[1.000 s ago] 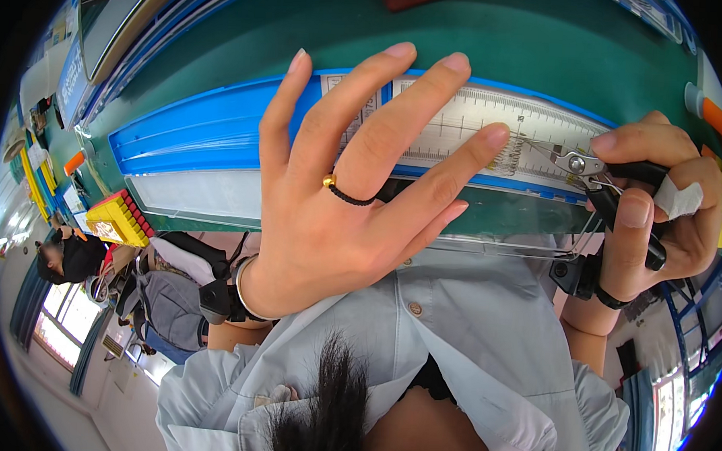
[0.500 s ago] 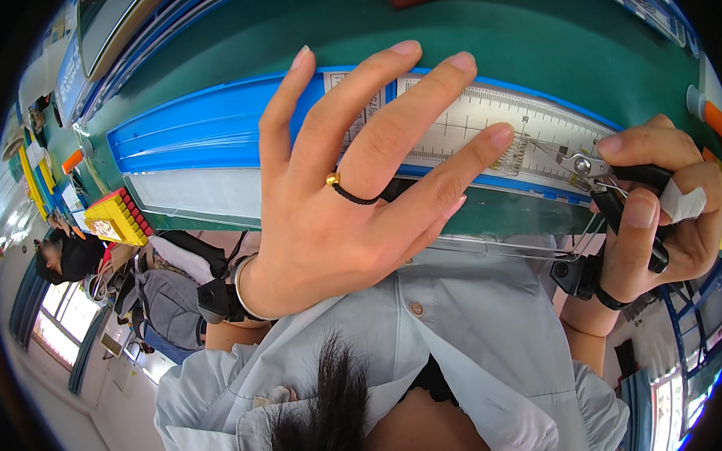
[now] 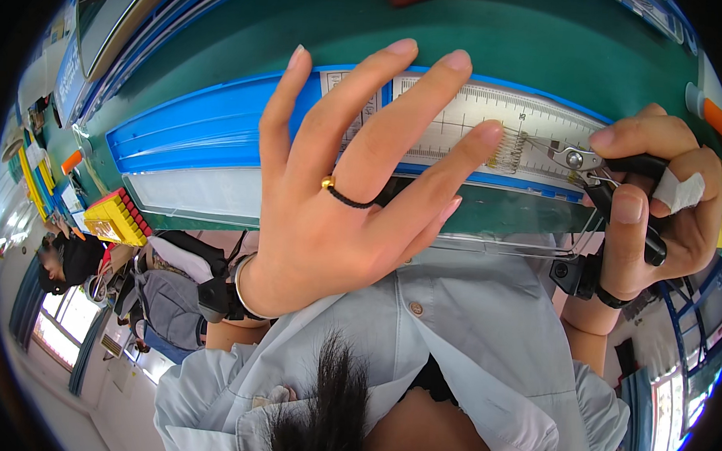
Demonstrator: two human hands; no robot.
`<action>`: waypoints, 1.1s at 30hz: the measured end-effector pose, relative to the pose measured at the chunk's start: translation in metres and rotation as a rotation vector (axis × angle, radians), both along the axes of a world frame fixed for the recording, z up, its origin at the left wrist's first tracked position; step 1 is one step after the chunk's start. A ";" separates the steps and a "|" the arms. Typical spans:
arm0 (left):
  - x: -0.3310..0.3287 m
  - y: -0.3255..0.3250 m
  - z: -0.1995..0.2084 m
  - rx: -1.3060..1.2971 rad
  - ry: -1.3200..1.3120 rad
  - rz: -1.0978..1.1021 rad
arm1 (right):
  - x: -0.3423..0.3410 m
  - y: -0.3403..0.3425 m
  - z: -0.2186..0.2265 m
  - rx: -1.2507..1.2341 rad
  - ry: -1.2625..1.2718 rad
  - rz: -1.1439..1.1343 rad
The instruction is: Arrange and trim resistors on a labeled template using pliers and hands.
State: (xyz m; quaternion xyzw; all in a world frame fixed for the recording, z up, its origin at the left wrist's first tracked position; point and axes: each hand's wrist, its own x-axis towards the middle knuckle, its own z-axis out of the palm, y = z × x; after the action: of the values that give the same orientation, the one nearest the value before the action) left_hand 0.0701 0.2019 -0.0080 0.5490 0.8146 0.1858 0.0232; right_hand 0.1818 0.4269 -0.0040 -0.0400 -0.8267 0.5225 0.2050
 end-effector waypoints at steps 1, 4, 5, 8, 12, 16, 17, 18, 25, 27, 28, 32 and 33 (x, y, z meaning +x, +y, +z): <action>-0.001 -0.001 0.001 -0.018 -0.011 -0.009 | 0.000 0.000 -0.001 0.000 -0.001 -0.001; -0.002 -0.002 -0.002 0.010 -0.001 -0.023 | 0.001 -0.001 -0.005 0.012 0.026 -0.036; -0.002 -0.002 -0.002 0.009 -0.001 -0.022 | 0.001 0.000 -0.004 0.009 0.015 -0.036; -0.003 -0.001 -0.001 0.006 0.006 -0.025 | 0.001 0.000 -0.002 0.012 0.000 -0.024; -0.002 -0.001 0.000 -0.001 0.003 -0.029 | 0.000 0.001 -0.002 0.039 0.011 -0.010; -0.003 0.000 0.002 -0.010 0.005 -0.032 | 0.003 -0.002 -0.002 -0.092 0.034 -0.043; -0.002 0.000 0.002 -0.009 0.008 -0.034 | 0.004 -0.003 -0.002 -0.105 0.023 -0.070; -0.002 0.000 0.002 -0.014 0.010 -0.033 | 0.005 -0.003 -0.002 -0.119 0.012 -0.097; -0.001 0.001 0.003 -0.043 0.016 -0.032 | 0.007 0.003 -0.005 0.005 0.032 -0.008; -0.001 0.002 0.003 -0.038 0.013 -0.035 | 0.008 0.004 -0.005 0.003 0.042 -0.009; -0.001 0.002 0.002 -0.032 0.010 -0.038 | 0.007 0.003 -0.003 0.005 0.026 -0.016; -0.001 0.001 0.004 -0.044 0.001 -0.026 | 0.005 0.000 -0.003 -0.024 0.007 -0.063; -0.001 0.001 0.002 -0.020 0.005 -0.028 | 0.005 -0.001 -0.003 -0.023 0.006 -0.063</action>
State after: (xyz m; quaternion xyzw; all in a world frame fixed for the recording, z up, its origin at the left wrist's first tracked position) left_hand 0.0691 0.2026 -0.0063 0.5605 0.8087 0.1760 0.0295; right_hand 0.1872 0.4254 -0.0075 -0.0668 -0.8183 0.5255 0.2231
